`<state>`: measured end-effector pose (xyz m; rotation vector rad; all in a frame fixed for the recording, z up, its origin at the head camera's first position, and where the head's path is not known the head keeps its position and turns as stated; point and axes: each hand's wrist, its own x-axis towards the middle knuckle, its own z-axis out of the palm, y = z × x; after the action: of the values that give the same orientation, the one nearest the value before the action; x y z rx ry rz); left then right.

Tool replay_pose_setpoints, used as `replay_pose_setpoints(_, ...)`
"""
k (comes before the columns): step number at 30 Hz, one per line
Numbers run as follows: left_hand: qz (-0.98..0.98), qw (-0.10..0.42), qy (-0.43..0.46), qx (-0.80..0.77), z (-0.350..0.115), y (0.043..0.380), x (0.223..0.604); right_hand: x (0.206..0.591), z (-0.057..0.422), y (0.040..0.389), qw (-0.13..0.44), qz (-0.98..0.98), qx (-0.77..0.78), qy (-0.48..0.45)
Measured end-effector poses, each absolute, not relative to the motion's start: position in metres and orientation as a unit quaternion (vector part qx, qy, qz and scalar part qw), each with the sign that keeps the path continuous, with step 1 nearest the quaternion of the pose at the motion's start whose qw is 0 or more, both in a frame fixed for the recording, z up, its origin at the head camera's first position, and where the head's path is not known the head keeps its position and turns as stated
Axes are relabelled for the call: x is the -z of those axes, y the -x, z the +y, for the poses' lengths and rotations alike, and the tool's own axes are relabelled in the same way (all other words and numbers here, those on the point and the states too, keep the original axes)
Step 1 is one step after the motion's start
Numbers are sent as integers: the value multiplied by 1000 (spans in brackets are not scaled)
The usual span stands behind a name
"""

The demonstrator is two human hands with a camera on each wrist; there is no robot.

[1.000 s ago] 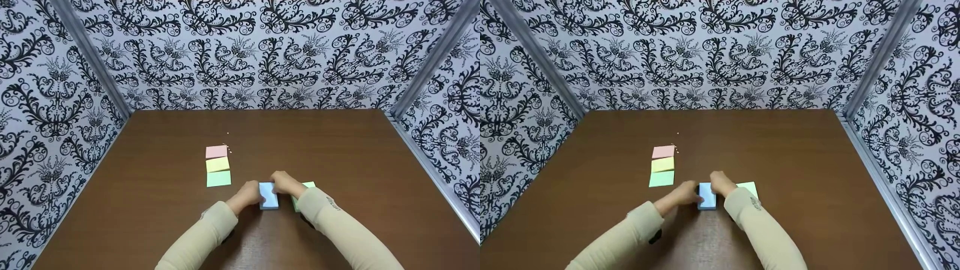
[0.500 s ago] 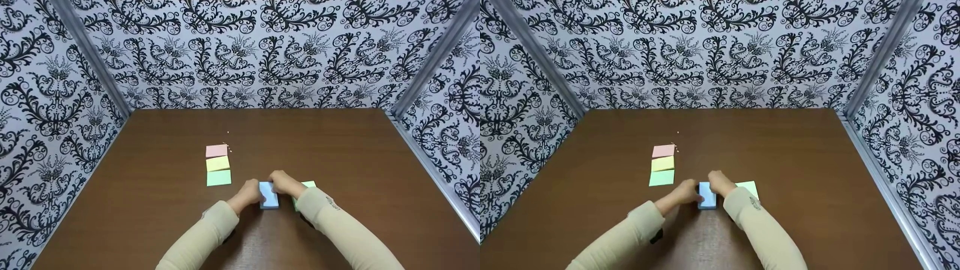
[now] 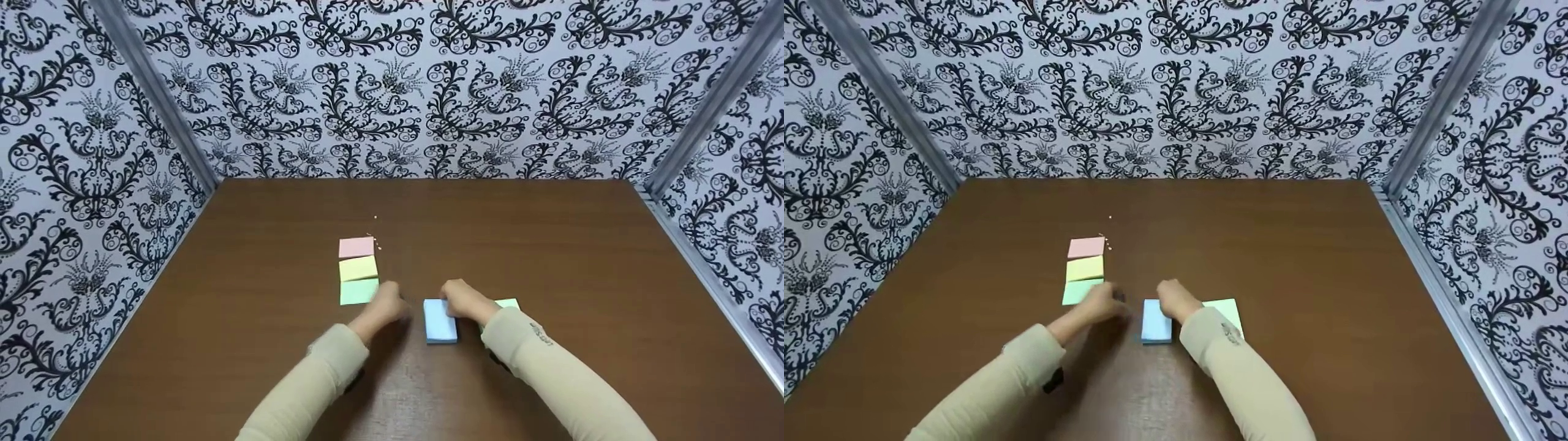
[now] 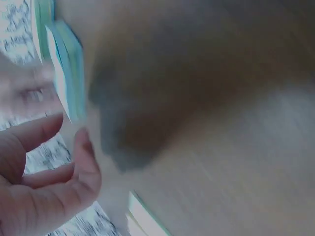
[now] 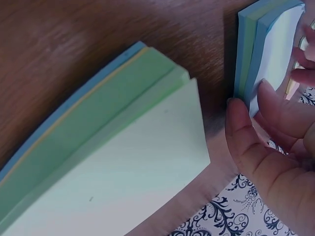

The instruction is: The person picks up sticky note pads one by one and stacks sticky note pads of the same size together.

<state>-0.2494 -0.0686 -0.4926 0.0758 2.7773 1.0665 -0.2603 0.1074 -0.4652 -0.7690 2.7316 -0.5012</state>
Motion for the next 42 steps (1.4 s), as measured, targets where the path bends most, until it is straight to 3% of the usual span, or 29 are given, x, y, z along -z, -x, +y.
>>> replay_pose_setpoints(3,945,-6,-43,-326,-106,272,520,466,108,262,132,945,170,247)
replay_pose_setpoints(6,969,-45,-30,-239,-135,274,520,466,108,263,135,947,172,237)
replay_pose_setpoints(12,985,7,-55,-162,-161,251,491,467,105,265,144,948,167,228)
replay_pose_setpoints(17,984,37,-69,-162,-168,247,490,465,103,264,149,951,152,225)
replay_pose_setpoints(23,983,46,-77,-160,-166,251,490,464,101,263,167,952,147,210)
replay_pose_setpoints(33,972,61,-167,-152,-156,254,487,464,102,261,153,950,148,228)
replay_pose_setpoints(42,979,76,-159,-106,-151,251,474,464,103,260,141,949,152,236)
